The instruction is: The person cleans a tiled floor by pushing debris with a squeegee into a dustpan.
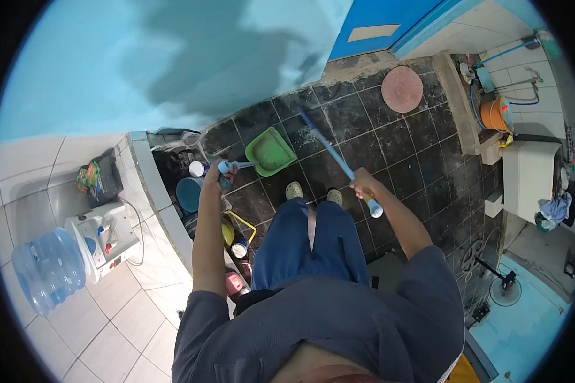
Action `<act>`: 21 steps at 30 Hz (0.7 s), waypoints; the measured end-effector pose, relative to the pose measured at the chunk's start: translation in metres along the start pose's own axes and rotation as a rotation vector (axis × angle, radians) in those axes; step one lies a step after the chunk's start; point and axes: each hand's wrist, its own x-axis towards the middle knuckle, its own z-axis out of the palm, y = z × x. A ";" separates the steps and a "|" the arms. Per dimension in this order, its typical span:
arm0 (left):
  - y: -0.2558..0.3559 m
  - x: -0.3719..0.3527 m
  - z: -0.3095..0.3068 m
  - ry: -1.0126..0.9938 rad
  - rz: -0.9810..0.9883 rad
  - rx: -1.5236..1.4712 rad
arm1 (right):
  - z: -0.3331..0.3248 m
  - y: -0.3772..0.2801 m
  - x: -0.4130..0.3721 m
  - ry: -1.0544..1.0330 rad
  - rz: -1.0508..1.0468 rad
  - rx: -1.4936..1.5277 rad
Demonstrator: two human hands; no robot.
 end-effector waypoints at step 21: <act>0.003 0.007 -0.010 -0.002 0.017 -0.030 | 0.007 -0.006 -0.039 0.179 -0.022 -0.220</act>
